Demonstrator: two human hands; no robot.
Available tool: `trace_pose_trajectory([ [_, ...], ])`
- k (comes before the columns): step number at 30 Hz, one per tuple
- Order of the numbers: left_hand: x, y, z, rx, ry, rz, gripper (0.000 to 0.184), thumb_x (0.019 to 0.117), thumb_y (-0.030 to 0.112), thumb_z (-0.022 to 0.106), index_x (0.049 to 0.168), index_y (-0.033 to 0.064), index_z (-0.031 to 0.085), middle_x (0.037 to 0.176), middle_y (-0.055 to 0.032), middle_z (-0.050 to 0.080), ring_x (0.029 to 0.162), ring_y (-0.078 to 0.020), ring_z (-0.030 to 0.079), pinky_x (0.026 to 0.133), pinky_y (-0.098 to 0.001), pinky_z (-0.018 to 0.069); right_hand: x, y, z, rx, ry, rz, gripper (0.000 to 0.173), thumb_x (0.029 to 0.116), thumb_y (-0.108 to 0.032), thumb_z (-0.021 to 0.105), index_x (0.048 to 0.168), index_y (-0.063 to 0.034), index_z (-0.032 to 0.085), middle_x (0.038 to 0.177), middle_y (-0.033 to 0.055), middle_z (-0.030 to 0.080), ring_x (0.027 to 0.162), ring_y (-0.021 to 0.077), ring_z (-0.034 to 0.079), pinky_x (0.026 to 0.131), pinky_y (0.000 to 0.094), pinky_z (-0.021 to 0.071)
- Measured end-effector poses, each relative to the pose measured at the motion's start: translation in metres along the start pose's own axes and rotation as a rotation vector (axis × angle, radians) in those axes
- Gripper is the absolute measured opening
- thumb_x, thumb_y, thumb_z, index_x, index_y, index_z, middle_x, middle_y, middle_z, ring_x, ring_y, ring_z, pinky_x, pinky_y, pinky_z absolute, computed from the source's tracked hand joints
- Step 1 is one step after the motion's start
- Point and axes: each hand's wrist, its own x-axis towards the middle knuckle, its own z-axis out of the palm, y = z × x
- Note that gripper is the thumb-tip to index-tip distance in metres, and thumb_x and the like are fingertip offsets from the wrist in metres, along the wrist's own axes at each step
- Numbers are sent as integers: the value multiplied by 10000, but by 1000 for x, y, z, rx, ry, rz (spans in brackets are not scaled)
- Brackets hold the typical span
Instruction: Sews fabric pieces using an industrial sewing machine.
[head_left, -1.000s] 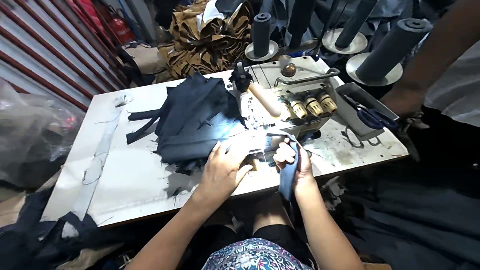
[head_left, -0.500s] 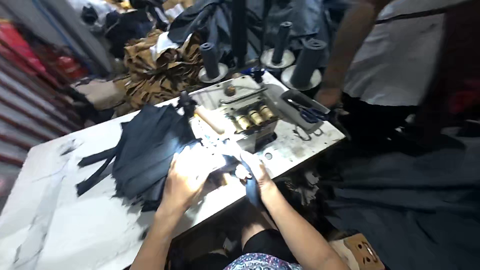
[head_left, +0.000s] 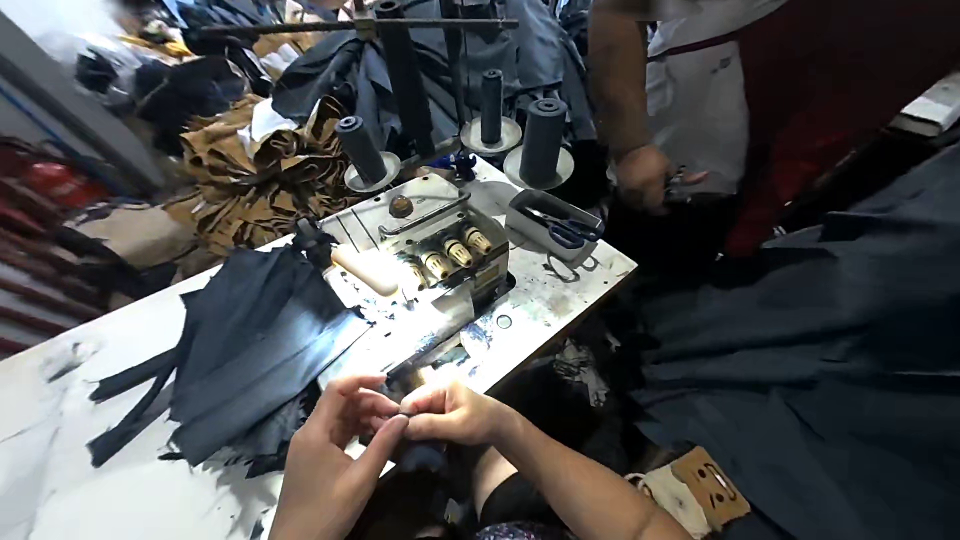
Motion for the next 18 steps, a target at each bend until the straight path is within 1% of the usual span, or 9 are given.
trace_pose_trajectory([
  [1, -2, -1, -3, 20, -12, -8, 429, 859, 277, 748, 1189, 49, 595, 1030, 61, 706, 893, 12, 690, 755, -181, 604, 0, -3, 0, 0, -38, -19, 194, 960, -34, 526, 785, -47, 610, 692, -119, 568, 658, -89, 517, 615, 130, 425],
  [3, -7, -8, -11, 142, -73, 16, 563, 889, 394, 725, 1292, 19, 607, 1265, -86, 637, 1128, -78, 632, 891, -238, 569, -1, -6, 0, 9, -83, -26, 209, 961, -36, 527, 762, -47, 588, 669, -115, 542, 637, -89, 498, 597, 125, 406],
  [4, -9, -11, -14, 187, -115, 21, 624, 915, 460, 684, 1335, 6, 600, 1280, -120, 641, 1145, -102, 621, 922, -267, 546, -1, -7, 0, 16, -94, -26, 210, 962, -34, 527, 760, -47, 584, 664, -114, 537, 631, -89, 493, 593, 123, 401],
  [6, -12, -11, -17, 184, -183, -14, 558, 941, 504, 639, 1260, 46, 645, 1095, 8, 723, 988, 10, 664, 855, -195, 565, 0, -6, 1, 24, -111, -25, 202, 962, -24, 529, 771, -33, 597, 681, -108, 554, 643, -91, 503, 603, 120, 414],
  [9, -14, -4, -23, 91, -199, -53, 207, 902, 263, 729, 991, 76, 714, 879, 79, 720, 791, 73, 650, 729, -125, 554, 1, -5, 2, 37, -150, -11, 204, 959, -18, 529, 766, -27, 593, 673, -108, 541, 633, -94, 487, 592, 117, 398],
  [12, -11, 1, -41, 85, -169, -19, 93, 892, 165, 735, 896, 74, 717, 853, 88, 696, 778, 78, 628, 719, -126, 544, -4, -8, -2, 152, -133, -7, 209, 967, -93, 563, 762, -102, 604, 675, -142, 564, 632, -95, 516, 584, 119, 417],
  [15, 1, -1, -82, 157, -112, 17, 67, 935, 174, 708, 937, 108, 697, 891, 144, 696, 823, 107, 623, 759, -130, 545, -9, -13, -20, 384, -99, -56, 165, 981, -353, 640, 881, -260, 732, 753, -172, 682, 649, -85, 612, 570, 124, 493],
  [17, 13, -14, -112, 389, 1, -3, 174, 950, 245, 692, 960, 71, 699, 892, 81, 689, 815, 59, 626, 745, -177, 549, -9, -12, -36, 517, -61, -65, 198, 983, -426, 637, 971, -274, 764, 741, -127, 723, 621, -24, 670, 569, 170, 556],
  [18, 21, -25, -122, 564, 68, -10, 266, 956, 302, 673, 976, 40, 714, 909, -19, 704, 828, -50, 649, 749, -289, 554, -9, -10, -42, 543, -9, -31, 199, 971, -428, 650, 936, -264, 757, 707, -115, 708, 602, -7, 662, 576, 187, 557],
])
